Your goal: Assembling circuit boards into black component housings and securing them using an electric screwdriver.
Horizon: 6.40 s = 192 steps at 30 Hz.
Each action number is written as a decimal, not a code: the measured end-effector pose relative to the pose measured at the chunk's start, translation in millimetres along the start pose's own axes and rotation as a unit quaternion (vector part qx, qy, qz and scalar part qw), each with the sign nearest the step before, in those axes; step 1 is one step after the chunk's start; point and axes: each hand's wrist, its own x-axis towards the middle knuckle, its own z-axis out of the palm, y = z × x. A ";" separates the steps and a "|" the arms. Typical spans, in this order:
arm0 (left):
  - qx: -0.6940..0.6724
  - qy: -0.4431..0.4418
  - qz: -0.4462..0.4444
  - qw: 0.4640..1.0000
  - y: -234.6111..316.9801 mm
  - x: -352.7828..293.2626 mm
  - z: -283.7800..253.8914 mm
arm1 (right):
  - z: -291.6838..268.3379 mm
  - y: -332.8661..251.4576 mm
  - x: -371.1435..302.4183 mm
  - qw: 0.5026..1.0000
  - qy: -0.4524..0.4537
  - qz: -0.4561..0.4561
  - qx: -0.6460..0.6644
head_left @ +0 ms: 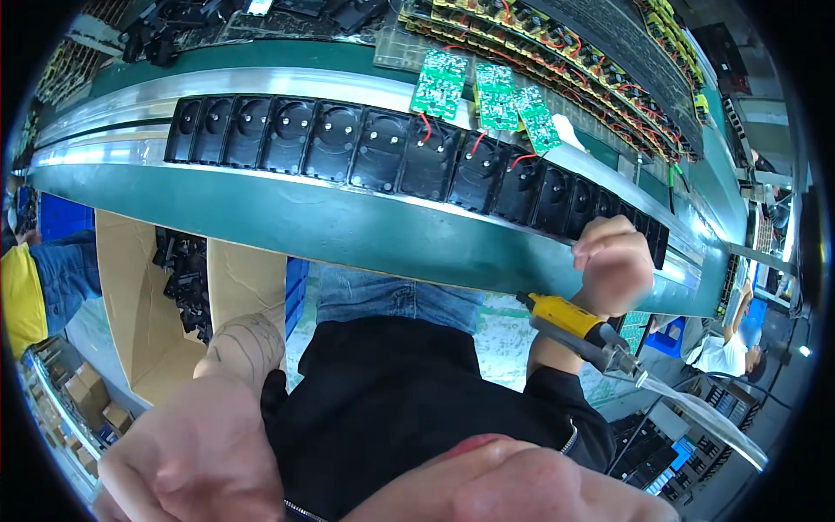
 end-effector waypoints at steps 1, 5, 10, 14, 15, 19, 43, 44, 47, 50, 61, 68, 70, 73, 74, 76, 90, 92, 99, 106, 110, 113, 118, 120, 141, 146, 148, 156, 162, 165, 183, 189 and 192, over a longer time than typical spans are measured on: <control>0.027 0.017 0.009 0.999 0.9 -1.2 -4.1 | 0.1 -1.7 1.7 0.999 0.026 0.019 -0.036; 0.123 0.059 0.048 0.990 4.3 -7.8 -28.3 | 4.3 -2.4 18.7 0.953 -0.087 -0.106 -0.269; 0.338 -0.545 -0.200 0.741 -71.9 -74.1 -69.8 | 26.8 -3.0 32.8 0.866 -0.222 -0.151 -0.421; 0.359 -0.553 -0.162 0.735 -71.5 -98.7 -71.9 | 34.4 -5.7 40.6 0.838 -0.257 -0.148 -0.458; 0.354 -0.550 -0.164 0.738 -71.3 -100.9 -72.6 | 35.1 -6.7 41.4 0.835 -0.258 -0.143 -0.465; 0.343 -0.539 -0.146 0.755 -73.9 -103.5 -79.0 | 41.0 -7.2 48.5 0.830 -0.274 -0.160 -0.458; 0.353 -0.629 -0.125 0.681 -110.5 -64.2 -145.6 | 168.9 35.7 53.7 0.727 -0.225 -0.374 -0.531; 0.363 -0.623 -0.129 0.681 -109.0 -64.6 -142.2 | 167.8 37.8 53.0 0.715 -0.230 -0.390 -0.532; 0.389 -0.630 -0.124 0.660 -103.1 -64.6 -127.9 | 166.1 47.3 54.2 0.702 -0.240 -0.420 -0.523; 0.373 -0.651 -0.101 0.653 -94.9 -61.8 -129.1 | 168.6 50.4 56.0 0.718 -0.223 -0.418 -0.510; 0.366 -0.624 -0.182 0.666 -88.9 -71.6 -130.9 | 45.1 -43.4 90.8 0.853 -0.080 -0.384 -0.344; 0.366 -0.621 -0.184 0.668 -91.1 -73.6 -132.8 | -188.9 -60.9 12.1 0.641 0.039 -0.272 -0.716; 0.366 -0.619 -0.174 0.672 -92.7 -75.5 -136.0 | -237.2 -53.5 -14.1 0.613 0.009 -0.253 -0.748; 0.377 -0.618 -0.167 0.670 -94.9 -79.5 -143.0 | -267.7 -48.1 -42.4 0.597 -0.075 -0.169 -0.781; 0.380 -0.617 -0.169 0.668 -95.4 -80.4 -146.2 | -274.0 -44.7 -48.0 0.594 -0.076 -0.169 -0.782; 0.388 -0.618 -0.174 0.661 -95.3 -82.5 -148.2 | -279.9 -39.9 -52.5 0.611 -0.172 -0.158 -0.757; 0.409 -0.618 -0.179 0.646 -87.9 -86.5 -146.7 | -265.2 -30.5 -51.1 0.719 0.055 -0.051 -0.691; 0.414 -0.619 -0.177 0.643 -86.1 -85.8 -147.8 | -264.9 -20.7 -51.5 0.721 0.119 -0.037 -0.682; 0.402 -0.609 -0.176 0.660 -77.8 -91.8 -151.1 | -275.4 -27.5 -56.3 0.792 0.186 0.140 -0.564; 0.409 -0.579 -0.130 0.694 -77.6 -87.5 -137.0 | -337.7 -23.1 -84.7 0.840 0.145 0.157 -0.498; 0.415 -0.573 -0.146 0.692 -70.5 -86.3 -132.6 | -298.8 -27.2 -56.9 0.888 0.187 0.137 -0.398; 0.412 -0.564 -0.180 0.692 -66.7 -90.7 -132.3 | -292.8 -27.1 -50.1 0.832 0.156 0.135 -0.515; 0.393 -0.508 -0.214 0.736 -71.5 -90.0 -123.2 | -320.7 -30.3 -59.6 0.823 0.060 0.095 -0.557; 0.419 -0.478 -0.212 0.742 -70.4 -89.5 -125.3 | -326.1 -27.1 -66.6 0.804 0.066 0.088 -0.584; 0.568 -0.349 -0.349 0.659 -56.2 -89.1 -68.3 | -261.7 13.6 -48.0 0.836 0.071 0.100 -0.534; 0.580 -0.395 -0.412 0.581 -68.4 -76.0 -68.5 | -227.4 4.0 -37.9 0.816 0.085 0.110 -0.562; 0.573 -0.387 -0.401 0.601 -78.0 -72.2 -76.4 | -219.9 7.5 -34.5 0.818 0.067 0.105 -0.561; 0.570 -0.379 -0.448 0.575 -107.6 -70.3 -124.5 | -186.9 8.6 -32.7 0.830 0.033 0.045 -0.555; 0.668 -0.232 -0.328 0.627 -85.0 -59.8 -83.3 | -210.2 46.5 -26.3 0.858 -0.015 -0.053 -0.511; 0.594 -0.239 -0.310 0.703 -54.2 -53.0 7.6 | -208.4 54.3 -26.7 0.880 -0.024 -0.055 -0.472; 0.091 -0.520 -0.420 0.738 -40.8 -194.4 404.7 | -265.0 46.4 -41.1 0.958 0.173 0.134 -0.183; -0.007 -0.470 -0.429 0.771 -27.0 -204.7 382.1 | -273.5 61.6 -27.2 0.919 0.100 0.173 -0.339; -0.016 -0.281 -0.491 0.825 -19.5 -169.0 308.2 | -273.3 58.2 -19.9 0.916 0.071 0.147 -0.368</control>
